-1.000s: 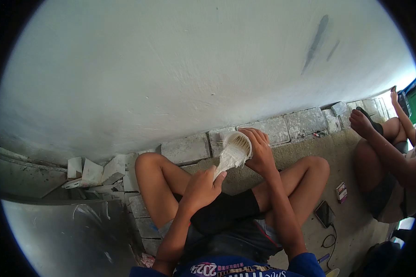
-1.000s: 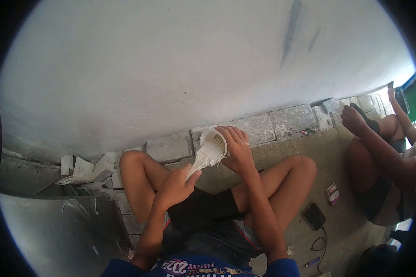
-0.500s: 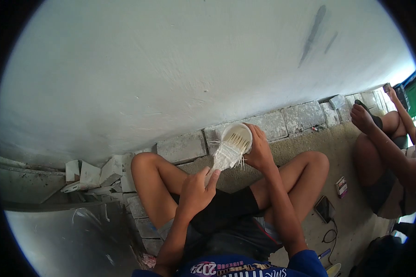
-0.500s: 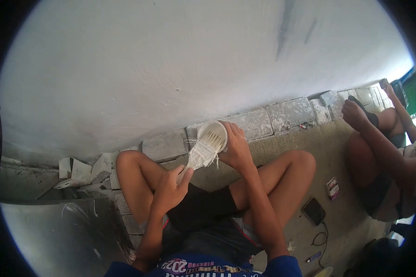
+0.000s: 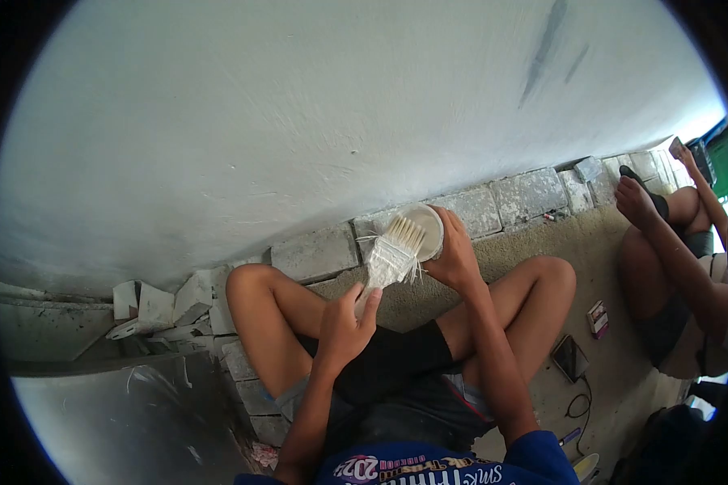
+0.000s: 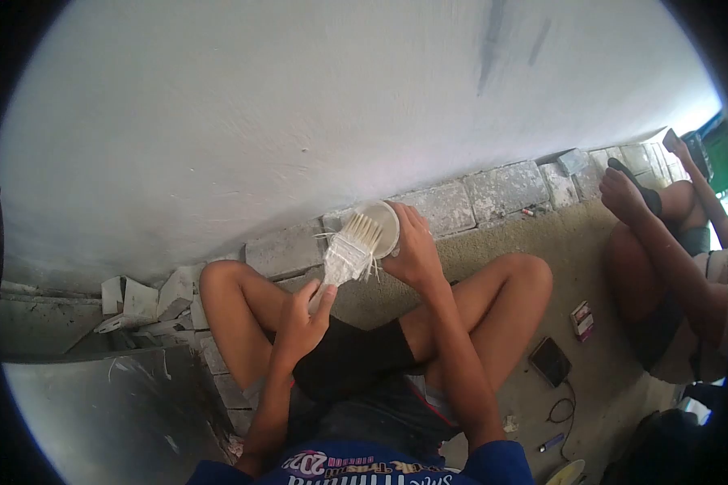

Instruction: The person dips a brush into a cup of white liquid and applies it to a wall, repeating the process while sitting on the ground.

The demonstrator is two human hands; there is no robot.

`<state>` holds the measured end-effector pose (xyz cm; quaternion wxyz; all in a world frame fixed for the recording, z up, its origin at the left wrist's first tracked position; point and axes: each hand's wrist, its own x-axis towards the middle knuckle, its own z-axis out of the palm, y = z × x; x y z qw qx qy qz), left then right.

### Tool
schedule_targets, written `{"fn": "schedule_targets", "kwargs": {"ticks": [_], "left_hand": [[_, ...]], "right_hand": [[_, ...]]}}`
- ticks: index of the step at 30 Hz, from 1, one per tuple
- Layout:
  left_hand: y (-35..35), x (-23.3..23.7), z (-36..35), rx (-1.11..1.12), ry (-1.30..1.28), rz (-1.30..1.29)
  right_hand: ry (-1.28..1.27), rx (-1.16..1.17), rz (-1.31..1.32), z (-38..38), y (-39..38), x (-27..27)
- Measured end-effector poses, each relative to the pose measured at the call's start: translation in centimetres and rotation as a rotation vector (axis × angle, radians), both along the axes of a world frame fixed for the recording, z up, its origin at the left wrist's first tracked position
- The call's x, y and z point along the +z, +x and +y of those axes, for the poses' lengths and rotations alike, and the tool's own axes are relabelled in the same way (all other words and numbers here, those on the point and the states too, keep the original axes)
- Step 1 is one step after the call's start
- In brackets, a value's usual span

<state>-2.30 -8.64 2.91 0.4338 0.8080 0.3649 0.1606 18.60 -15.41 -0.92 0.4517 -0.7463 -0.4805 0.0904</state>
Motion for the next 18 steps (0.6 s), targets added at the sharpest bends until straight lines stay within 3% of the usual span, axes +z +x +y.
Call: {"fn": "schedule_targets", "kwargs": {"ticks": [18], "left_hand": [[0.0,0.9,-0.1,-0.052,-0.038,0.025]], "right_hand": [[-0.032,0.016,-0.041,0.1,0.1,-0.1]]}}
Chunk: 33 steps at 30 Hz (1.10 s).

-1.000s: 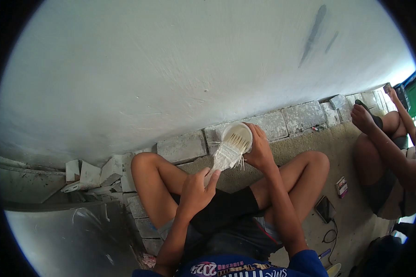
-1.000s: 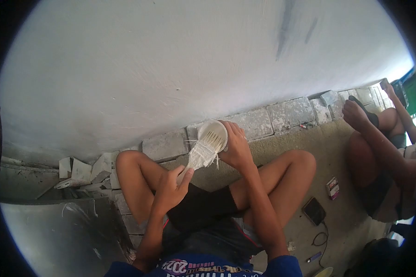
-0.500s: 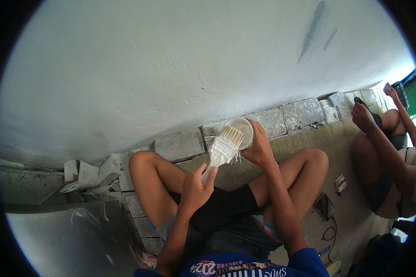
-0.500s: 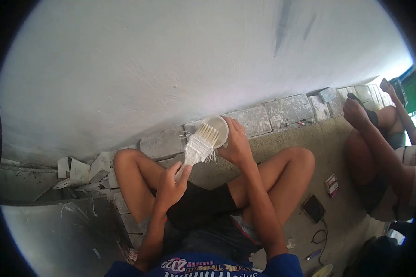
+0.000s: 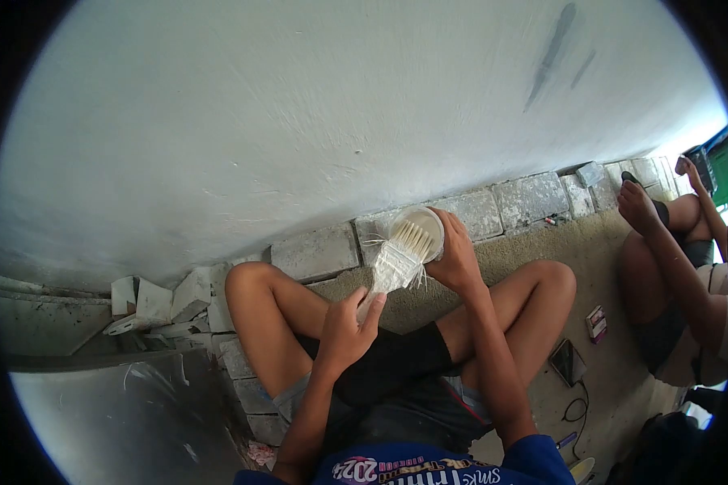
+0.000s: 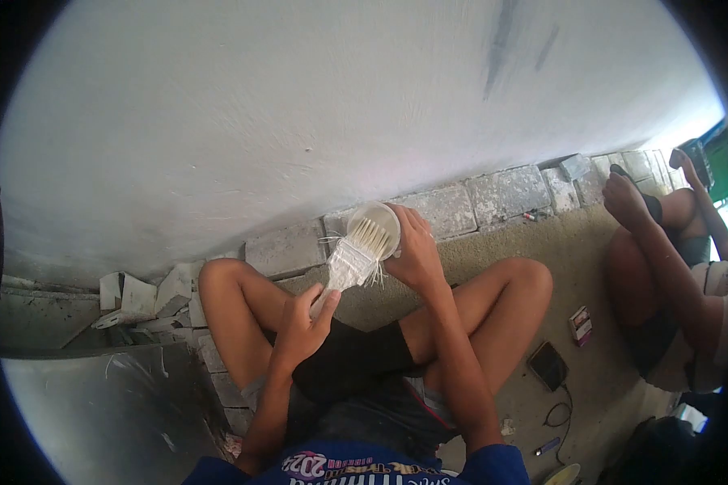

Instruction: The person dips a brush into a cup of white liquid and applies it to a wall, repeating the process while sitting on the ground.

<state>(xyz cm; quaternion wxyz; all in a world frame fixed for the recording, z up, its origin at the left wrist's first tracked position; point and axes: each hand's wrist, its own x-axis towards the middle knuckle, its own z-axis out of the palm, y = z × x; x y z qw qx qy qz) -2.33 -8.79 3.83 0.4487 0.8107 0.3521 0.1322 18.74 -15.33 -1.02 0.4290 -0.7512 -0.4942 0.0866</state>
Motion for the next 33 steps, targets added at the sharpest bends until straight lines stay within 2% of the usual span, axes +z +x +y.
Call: {"fn": "schedule_targets", "kwargs": {"ticks": [7,13,15,16,18,19,21,25,27,33], "left_hand": [[0.3,-0.9,-0.7,0.034,0.094,-0.099],[0.0,-2.3,-0.6,-0.006,-0.021,-0.104],[0.0,-3.0,-0.5,-0.031,-0.212,-0.14],[0.0,-3.3,-0.5,-0.029,-0.21,-0.142],[-0.2,-3.8,-0.4,-0.04,-0.569,-0.174],[-0.2,-3.9,-0.6,-0.036,-0.567,-0.174],[0.3,-4.0,-1.3,-0.004,-0.387,-0.296],[1.4,-3.1,-1.4,0.094,-0.446,-0.355],[2.6,-1.6,-0.8,0.166,-0.577,-0.46],[8.1,-2.7,0.9,0.33,-0.375,-0.722]], "right_hand": [[0.001,-0.007,0.004,0.2,0.0,-0.5],[0.045,-0.028,0.017,0.0,0.2,-0.3],[0.024,-0.015,-0.005,0.0,0.3,-0.2],[0.026,-0.012,-0.006,0.0,0.3,-0.1],[0.015,-0.026,-0.029,-0.1,0.2,-0.1],[0.017,-0.022,-0.027,-0.2,0.1,0.0],[0.059,-0.047,0.018,-0.3,0.2,0.2],[0.099,-0.073,0.088,-0.3,0.6,-0.7],[0.101,-0.092,0.105,-0.3,1.0,-1.0],[0.139,-0.141,0.094,-0.3,1.0,-0.8]]}}
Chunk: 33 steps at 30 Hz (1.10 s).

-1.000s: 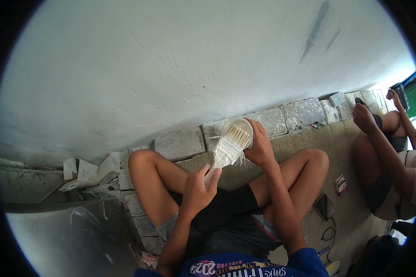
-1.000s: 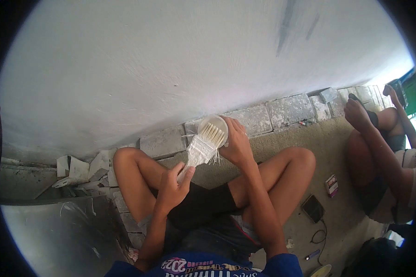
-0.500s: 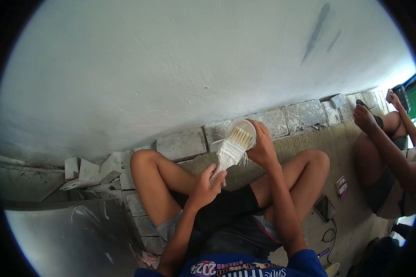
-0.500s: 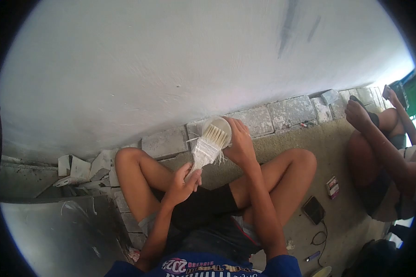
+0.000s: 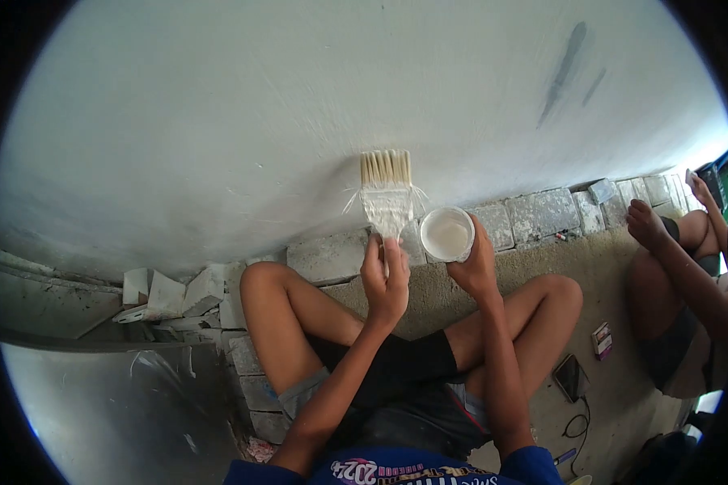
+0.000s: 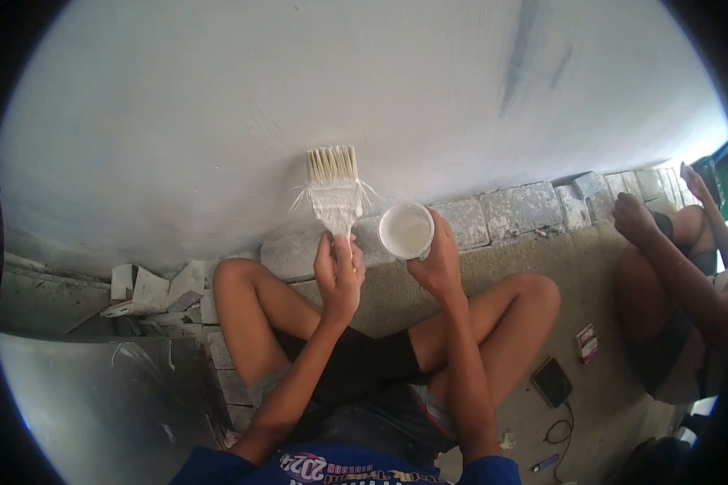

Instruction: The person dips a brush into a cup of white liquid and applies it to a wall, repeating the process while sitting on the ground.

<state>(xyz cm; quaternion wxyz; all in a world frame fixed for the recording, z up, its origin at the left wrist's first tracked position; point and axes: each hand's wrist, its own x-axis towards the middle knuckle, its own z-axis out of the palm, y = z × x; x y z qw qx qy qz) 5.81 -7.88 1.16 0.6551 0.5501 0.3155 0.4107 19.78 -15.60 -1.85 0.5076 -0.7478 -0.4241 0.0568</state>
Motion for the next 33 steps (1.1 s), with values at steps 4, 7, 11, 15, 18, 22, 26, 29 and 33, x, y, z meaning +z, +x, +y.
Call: {"fn": "schedule_targets", "kwargs": {"ticks": [4,7,11,15,18,22,26,29,33], "left_hand": [[1.8,-2.6,0.5,0.034,-0.106,0.002],[0.7,-3.0,-1.0,-0.005,-0.297,0.068],[-1.5,-3.7,-2.1,0.049,-0.183,0.189],[-2.8,-0.4,-1.7,0.067,-0.1,0.148],[-1.7,1.9,0.0,0.091,0.029,0.068],[-0.1,3.7,1.6,0.034,0.075,0.009],[-0.7,0.8,1.1,-0.073,-0.243,0.048],[-3.1,-1.1,-0.5,-0.085,-0.421,0.147],[-4.6,-0.7,-1.1,-0.016,-0.101,0.262]], "right_hand": [[-0.028,-0.019,-0.004,-0.1,0.2,0.0],[-0.03,-0.043,0.018,-0.3,0.3,-0.1],[0.0,-0.063,0.012,-0.4,0.5,-0.2],[-0.002,-0.042,0.009,-0.3,0.8,-0.2],[0.005,-0.068,-0.033,-0.3,0.4,-0.1],[-0.041,-0.044,0.008,-0.3,0.4,0.1],[-0.008,-0.052,-0.001,-0.6,0.8,0.2],[0.022,-0.036,0.061,-0.6,0.4,0.0],[0.013,-0.054,0.064,-0.1,0.4,0.4]]}}
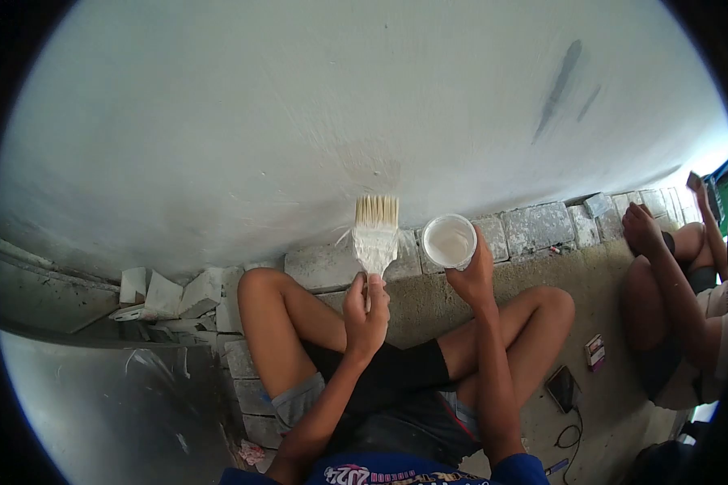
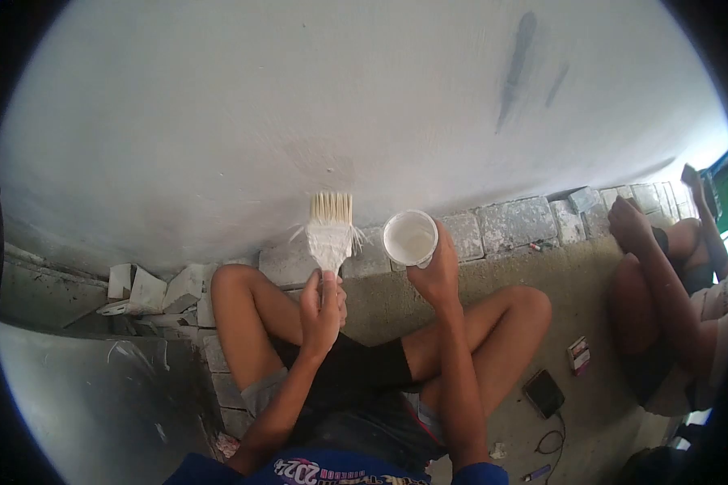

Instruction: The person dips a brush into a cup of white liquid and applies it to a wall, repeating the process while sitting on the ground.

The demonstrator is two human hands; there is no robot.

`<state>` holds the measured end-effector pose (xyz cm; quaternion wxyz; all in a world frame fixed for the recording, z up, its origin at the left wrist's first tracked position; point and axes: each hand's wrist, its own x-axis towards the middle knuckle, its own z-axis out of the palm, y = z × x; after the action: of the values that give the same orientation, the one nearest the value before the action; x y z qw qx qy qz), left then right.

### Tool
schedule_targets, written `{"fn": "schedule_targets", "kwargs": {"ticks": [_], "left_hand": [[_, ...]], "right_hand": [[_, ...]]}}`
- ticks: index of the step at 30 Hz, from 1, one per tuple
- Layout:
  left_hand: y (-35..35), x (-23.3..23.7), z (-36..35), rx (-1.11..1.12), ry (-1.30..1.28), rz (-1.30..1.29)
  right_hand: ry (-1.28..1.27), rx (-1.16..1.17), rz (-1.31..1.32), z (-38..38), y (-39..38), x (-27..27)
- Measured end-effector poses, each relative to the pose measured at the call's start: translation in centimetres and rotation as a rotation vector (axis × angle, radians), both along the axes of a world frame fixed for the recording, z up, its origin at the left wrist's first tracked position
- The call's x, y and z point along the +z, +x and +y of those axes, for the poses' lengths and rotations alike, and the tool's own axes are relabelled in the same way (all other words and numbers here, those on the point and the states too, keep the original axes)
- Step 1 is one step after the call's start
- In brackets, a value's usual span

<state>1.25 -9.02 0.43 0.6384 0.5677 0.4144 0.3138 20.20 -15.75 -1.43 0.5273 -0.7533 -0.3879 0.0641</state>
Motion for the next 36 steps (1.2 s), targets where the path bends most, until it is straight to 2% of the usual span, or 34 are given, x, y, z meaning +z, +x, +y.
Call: {"fn": "schedule_targets", "kwargs": {"ticks": [1,3,5,7,9,11,13,15,17,18,19,20,21,23,26,28,31,36], "left_hand": [[0.3,1.5,0.2,-0.002,0.0,0.004],[1.8,6.3,1.0,0.029,0.272,-0.067],[3.5,9.4,2.2,0.043,0.307,-0.127],[4.7,10.2,3.3,0.052,0.348,-0.191],[5.6,9.8,3.9,-0.019,0.127,-0.175],[5.5,6.6,3.3,-0.011,0.125,-0.16],[4.7,4.1,2.4,-0.057,-0.237,-0.141],[3.9,0.8,1.7,-0.06,-0.282,-0.091],[2.9,-0.2,0.6,-0.054,-0.322,-0.062],[2.1,-0.4,-0.1,-0.052,-0.259,-0.026],[1.7,0.2,-0.5,-0.055,-0.198,0.018],[1.3,0.9,-0.8,-0.052,-0.007,0.029],[1.2,1.7,-0.5,-0.053,0.001,0.033],[1.5,6.8,0.3,0.014,0.173,-0.098],[2.9,13.7,3.1,0.057,0.239,-0.145],[3.6,16.1,4.9,-0.004,0.139,-0.262],[5.0,12.6,6.2,0.055,0.244,-0.219],[4.1,3.4,3.6,0.01,-0.209,-0.187]], "right_hand": [[0.0,-0.002,0.004,0.1,-0.1,0.2],[0.055,0.008,-0.02,0.1,-0.4,0.5],[0.052,0.012,-0.005,0.1,-0.3,-0.1],[0.055,0.01,0.006,0.0,-0.2,-0.5],[0.004,0.03,0.039,-0.2,0.2,-0.5],[0.037,0.024,0.042,-0.4,0.5,-0.4],[0.071,0.015,0.058,-0.5,0.4,-0.4],[0.049,-0.018,0.034,-0.6,0.4,-0.1],[0.055,-0.007,0.033,-0.5,0.4,-0.1],[0.061,-0.004,0.035,-0.3,0.5,-0.1],[0.065,-0.004,0.035,-0.3,0.5,0.0],[0.054,-0.012,0.022,-0.4,0.5,0.0],[0.045,-0.02,0.008,-0.2,0.5,0.0],[0.056,0.0,0.015,-0.1,0.8,-0.3],[0.058,0.024,0.027,-0.4,0.6,-0.7],[0.067,0.022,0.039,-0.5,0.7,-1.0],[0.037,0.002,0.034,-0.4,0.7,-1.0],[0.048,-0.007,0.042,-0.7,0.6,-1.0]]}}
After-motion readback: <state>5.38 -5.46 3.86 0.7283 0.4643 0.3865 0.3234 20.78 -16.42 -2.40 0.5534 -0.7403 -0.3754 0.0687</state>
